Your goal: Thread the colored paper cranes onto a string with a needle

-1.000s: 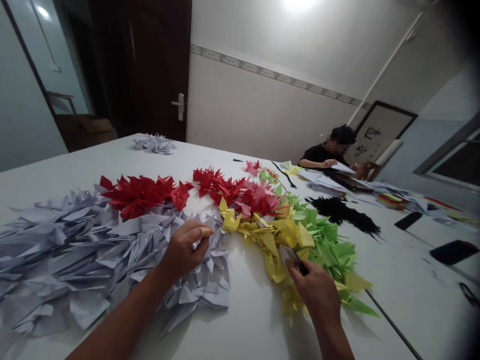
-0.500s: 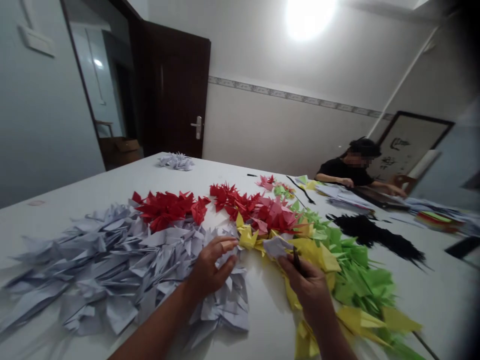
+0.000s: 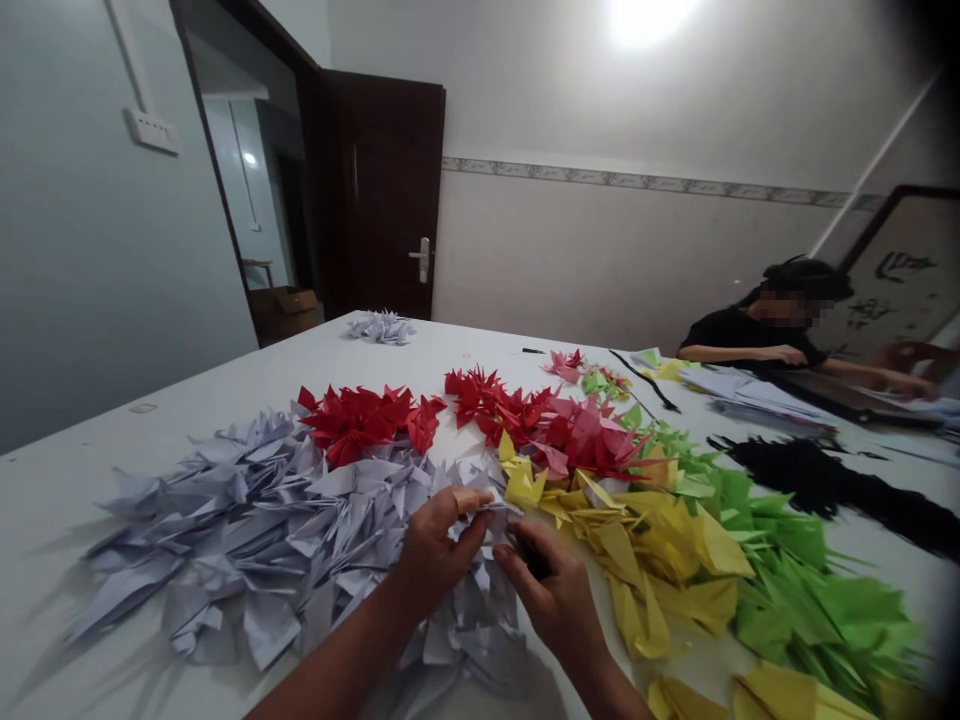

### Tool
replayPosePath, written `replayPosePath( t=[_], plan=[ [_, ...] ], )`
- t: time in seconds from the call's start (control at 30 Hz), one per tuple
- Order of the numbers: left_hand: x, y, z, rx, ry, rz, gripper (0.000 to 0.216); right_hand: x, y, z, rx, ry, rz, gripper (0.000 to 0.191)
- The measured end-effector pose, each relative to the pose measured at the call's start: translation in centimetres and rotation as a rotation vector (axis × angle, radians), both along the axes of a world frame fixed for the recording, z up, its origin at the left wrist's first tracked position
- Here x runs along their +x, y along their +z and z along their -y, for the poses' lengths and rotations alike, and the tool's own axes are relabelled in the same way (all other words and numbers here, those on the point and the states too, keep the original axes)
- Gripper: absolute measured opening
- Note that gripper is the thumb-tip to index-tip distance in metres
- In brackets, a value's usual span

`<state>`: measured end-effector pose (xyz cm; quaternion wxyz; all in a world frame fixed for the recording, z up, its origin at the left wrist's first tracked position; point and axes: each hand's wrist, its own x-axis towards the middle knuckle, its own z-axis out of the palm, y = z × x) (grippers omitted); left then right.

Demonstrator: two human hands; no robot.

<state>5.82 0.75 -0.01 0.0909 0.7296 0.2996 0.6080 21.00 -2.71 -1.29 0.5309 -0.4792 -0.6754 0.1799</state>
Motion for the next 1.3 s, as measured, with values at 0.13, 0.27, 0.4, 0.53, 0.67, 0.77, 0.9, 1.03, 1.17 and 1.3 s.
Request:
replayPosePath(
  t=[0.13,0.27,0.4,0.53,0.67,0.77,0.9,1.03,1.17,1.3],
  plan=[
    [0.0,-0.1,-0.1,0.07,0.084,-0.045,0.021,-0.1,0.6,0.7,0.011,0.022,-0.037,0.023],
    [0.0,-0.4,-0.2,0.116,0.107,-0.131,0.02,-0.5,0.6,0.9,-0.009,0.074,-0.059,0.021],
    [0.0,-0.2,-0.1,0.165,0.101,-0.171,0.02,-0.5,0.1,0.7,-0.093,0.084,-0.134,0.024],
    [0.1,-0.1,0.0,0.196,0.097,-0.196,0.024,-0.4,0.0,0.5,-0.129,0.096,-0.138,0.024],
    [0.2,0.0,0.1,0.21,0.071,-0.179,0.027,-0.4,0.0,0.5,-0.089,0.061,-0.086,0.024],
    [0.2,0.0,0.2,0.111,0.01,-0.082,0.024,-0.1,-0.2,0.5,-0.035,0.02,-0.107,0.023],
    [0.3,0.1,-0.1,-0.389,-0.117,0.318,0.019,0.9,-0.4,0.2,-0.003,-0.064,-0.193,0.024],
    [0.5,0.9,-0.4,-0.832,-0.409,0.778,0.049,1.2,0.0,0.1,0.023,-0.044,-0.186,0.025],
    [0.6,1.5,-0.3,-0.975,-0.55,0.912,0.07,0.5,0.3,0.7,0.101,0.047,-0.101,0.023],
    [0.5,1.4,-0.1,-1.02,-0.577,0.937,0.054,0.2,0.2,1.1,0.195,0.056,-0.015,0.02]
  ],
)
